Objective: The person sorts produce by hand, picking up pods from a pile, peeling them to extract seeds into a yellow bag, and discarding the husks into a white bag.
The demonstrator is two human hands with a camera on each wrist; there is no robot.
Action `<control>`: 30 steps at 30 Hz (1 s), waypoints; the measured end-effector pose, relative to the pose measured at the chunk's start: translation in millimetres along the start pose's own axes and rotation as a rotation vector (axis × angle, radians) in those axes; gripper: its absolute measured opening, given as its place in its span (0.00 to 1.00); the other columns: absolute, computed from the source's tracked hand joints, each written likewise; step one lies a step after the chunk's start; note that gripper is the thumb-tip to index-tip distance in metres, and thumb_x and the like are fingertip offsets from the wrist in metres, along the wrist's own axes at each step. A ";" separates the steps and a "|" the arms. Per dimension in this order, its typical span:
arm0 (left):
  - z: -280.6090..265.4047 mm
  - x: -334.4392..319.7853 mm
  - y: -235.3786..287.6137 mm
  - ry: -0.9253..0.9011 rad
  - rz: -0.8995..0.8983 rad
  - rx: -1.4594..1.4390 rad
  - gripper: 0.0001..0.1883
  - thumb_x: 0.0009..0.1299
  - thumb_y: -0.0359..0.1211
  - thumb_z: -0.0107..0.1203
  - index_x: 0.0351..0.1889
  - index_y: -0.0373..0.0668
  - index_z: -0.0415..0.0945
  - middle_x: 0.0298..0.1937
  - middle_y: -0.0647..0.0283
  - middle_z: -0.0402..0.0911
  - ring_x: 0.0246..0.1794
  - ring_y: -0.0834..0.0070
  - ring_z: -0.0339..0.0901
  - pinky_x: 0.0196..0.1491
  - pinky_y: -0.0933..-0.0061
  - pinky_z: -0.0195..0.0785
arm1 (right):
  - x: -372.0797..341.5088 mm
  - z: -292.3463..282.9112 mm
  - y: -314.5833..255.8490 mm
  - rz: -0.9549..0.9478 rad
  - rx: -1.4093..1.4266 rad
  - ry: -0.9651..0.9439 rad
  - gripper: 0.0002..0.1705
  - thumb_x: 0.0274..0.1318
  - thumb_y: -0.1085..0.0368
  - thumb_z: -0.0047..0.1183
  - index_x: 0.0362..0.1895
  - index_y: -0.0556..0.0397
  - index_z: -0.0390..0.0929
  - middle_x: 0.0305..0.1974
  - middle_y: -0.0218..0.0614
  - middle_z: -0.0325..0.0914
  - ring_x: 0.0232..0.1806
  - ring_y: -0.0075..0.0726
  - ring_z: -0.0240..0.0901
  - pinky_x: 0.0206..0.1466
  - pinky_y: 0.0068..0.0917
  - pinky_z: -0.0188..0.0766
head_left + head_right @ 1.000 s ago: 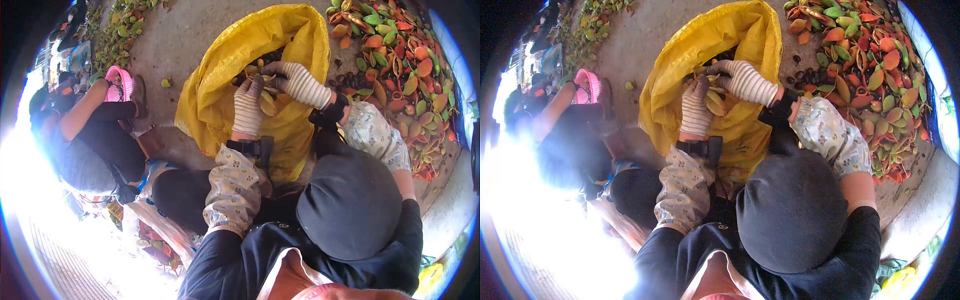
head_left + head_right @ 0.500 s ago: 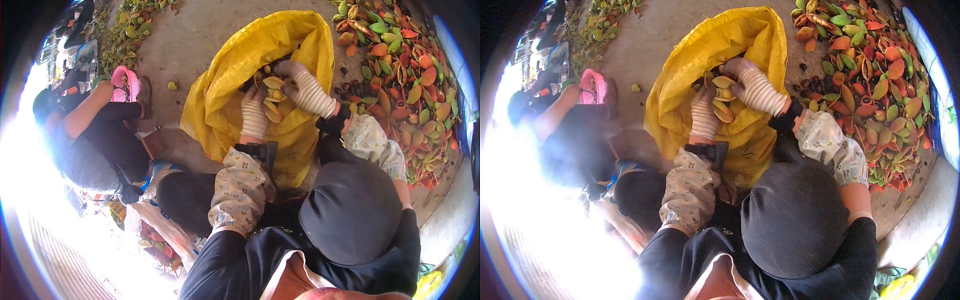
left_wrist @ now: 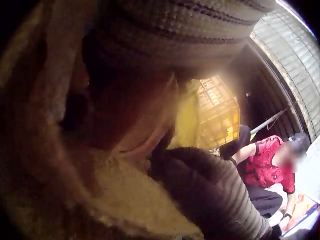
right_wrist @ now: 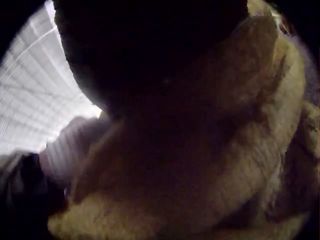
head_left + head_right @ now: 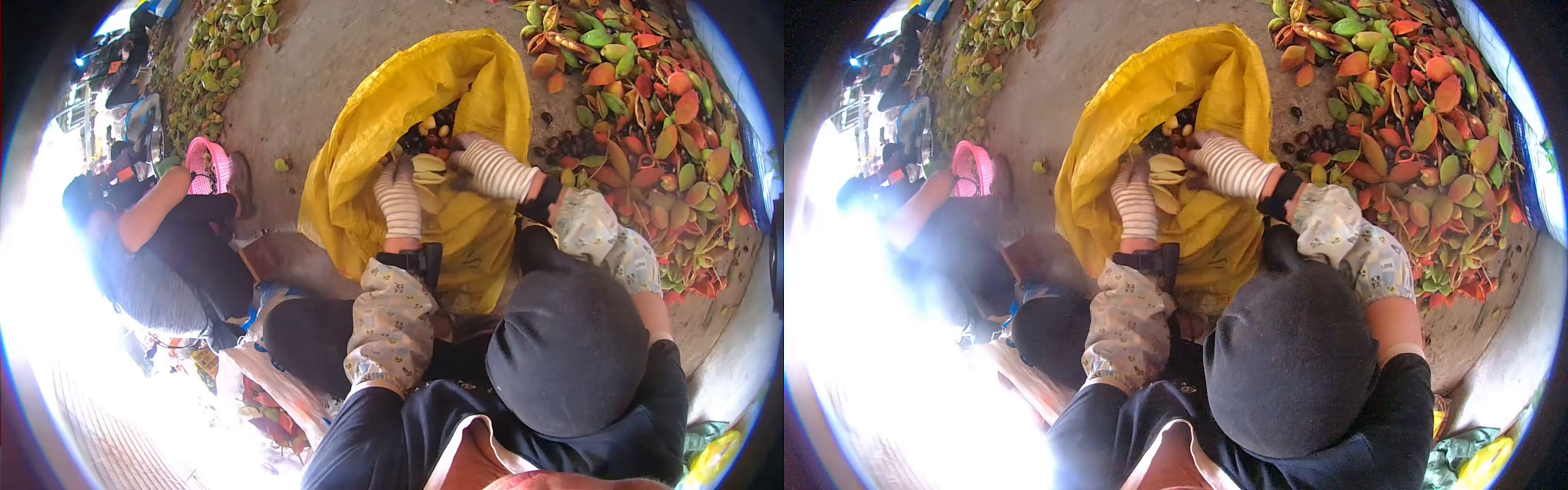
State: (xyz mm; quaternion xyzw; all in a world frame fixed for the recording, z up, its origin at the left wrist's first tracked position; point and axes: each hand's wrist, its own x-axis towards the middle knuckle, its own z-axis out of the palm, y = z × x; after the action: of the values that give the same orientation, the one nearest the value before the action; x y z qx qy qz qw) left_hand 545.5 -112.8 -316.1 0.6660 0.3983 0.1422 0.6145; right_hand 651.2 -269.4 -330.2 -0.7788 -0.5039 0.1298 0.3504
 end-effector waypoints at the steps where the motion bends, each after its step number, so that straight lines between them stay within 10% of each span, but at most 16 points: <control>1: -2.8 2.6 -0.7 -0.057 -0.010 0.010 0.14 0.70 0.33 0.52 0.40 0.28 0.78 0.35 0.61 0.79 0.35 0.78 0.71 0.43 0.75 0.67 | 0.3 0.1 8.5 0.112 0.230 0.012 0.18 0.53 0.61 0.58 0.46 0.58 0.77 0.42 0.47 0.77 0.38 0.52 0.77 0.44 0.36 0.74; 4: -0.4 -5.0 20.6 -0.241 0.026 0.054 0.10 0.69 0.30 0.52 0.37 0.32 0.79 0.32 0.60 0.79 0.33 0.78 0.71 0.41 0.74 0.67 | 5.9 8.4 40.9 0.362 0.695 0.252 0.21 0.60 0.53 0.54 0.47 0.58 0.76 0.36 0.41 0.80 0.31 0.36 0.77 0.35 0.32 0.75; 7: 4.2 -11.4 24.0 -0.489 0.358 0.272 0.08 0.68 0.28 0.52 0.37 0.32 0.79 0.30 0.59 0.79 0.32 0.76 0.73 0.41 0.75 0.67 | 25.5 -26.6 22.3 0.802 1.131 -0.020 0.23 0.62 0.48 0.48 0.43 0.56 0.79 0.34 0.40 0.80 0.23 0.31 0.75 0.25 0.27 0.72; 12: 3.0 -19.1 40.8 -0.524 -0.003 0.091 0.09 0.69 0.29 0.52 0.42 0.33 0.79 0.38 0.59 0.80 0.37 0.75 0.76 0.43 0.74 0.69 | 26.7 -36.0 9.9 0.649 1.389 -0.014 0.15 0.60 0.56 0.54 0.42 0.53 0.75 0.31 0.33 0.79 0.20 0.27 0.74 0.21 0.20 0.71; 19: -2.8 -2.3 21.0 -0.408 -0.138 -0.356 0.24 0.68 0.40 0.58 0.55 0.30 0.71 0.45 0.59 0.79 0.43 0.74 0.77 0.49 0.76 0.70 | 18.6 -4.7 -22.3 0.580 1.218 0.300 0.24 0.47 0.67 0.66 0.48 0.56 0.69 0.37 0.36 0.77 0.33 0.28 0.76 0.32 0.24 0.77; 20: -0.6 -4.8 26.9 -0.419 -0.120 -0.297 0.27 0.67 0.43 0.60 0.54 0.30 0.71 0.46 0.58 0.79 0.44 0.72 0.77 0.50 0.74 0.71 | 25.0 0.3 -26.2 0.373 0.779 0.447 0.26 0.44 0.65 0.69 0.47 0.56 0.71 0.35 0.34 0.77 0.33 0.27 0.74 0.36 0.25 0.76; 28: 0.4 -3.0 11.4 -0.412 -0.212 -0.281 0.26 0.65 0.41 0.63 0.52 0.29 0.72 0.48 0.55 0.79 0.45 0.70 0.78 0.51 0.73 0.71 | 19.1 -0.6 -20.7 0.657 1.060 0.267 0.18 0.49 0.60 0.66 0.36 0.60 0.76 0.27 0.35 0.77 0.27 0.25 0.72 0.30 0.25 0.71; 30: 13.9 -10.2 5.3 -0.336 0.031 -0.096 0.22 0.63 0.36 0.62 0.50 0.31 0.74 0.45 0.56 0.79 0.43 0.70 0.77 0.49 0.72 0.71 | 29.7 7.1 -8.7 0.785 0.948 0.234 0.17 0.51 0.59 0.64 0.36 0.60 0.76 0.26 0.35 0.77 0.26 0.25 0.72 0.28 0.26 0.70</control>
State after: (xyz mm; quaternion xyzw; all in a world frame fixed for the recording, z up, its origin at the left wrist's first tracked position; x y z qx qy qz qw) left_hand 550.3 -129.5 -311.0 0.6563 0.2726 0.0571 0.7012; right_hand 654.9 -238.3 -324.9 -0.6748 -0.0265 0.3722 0.6368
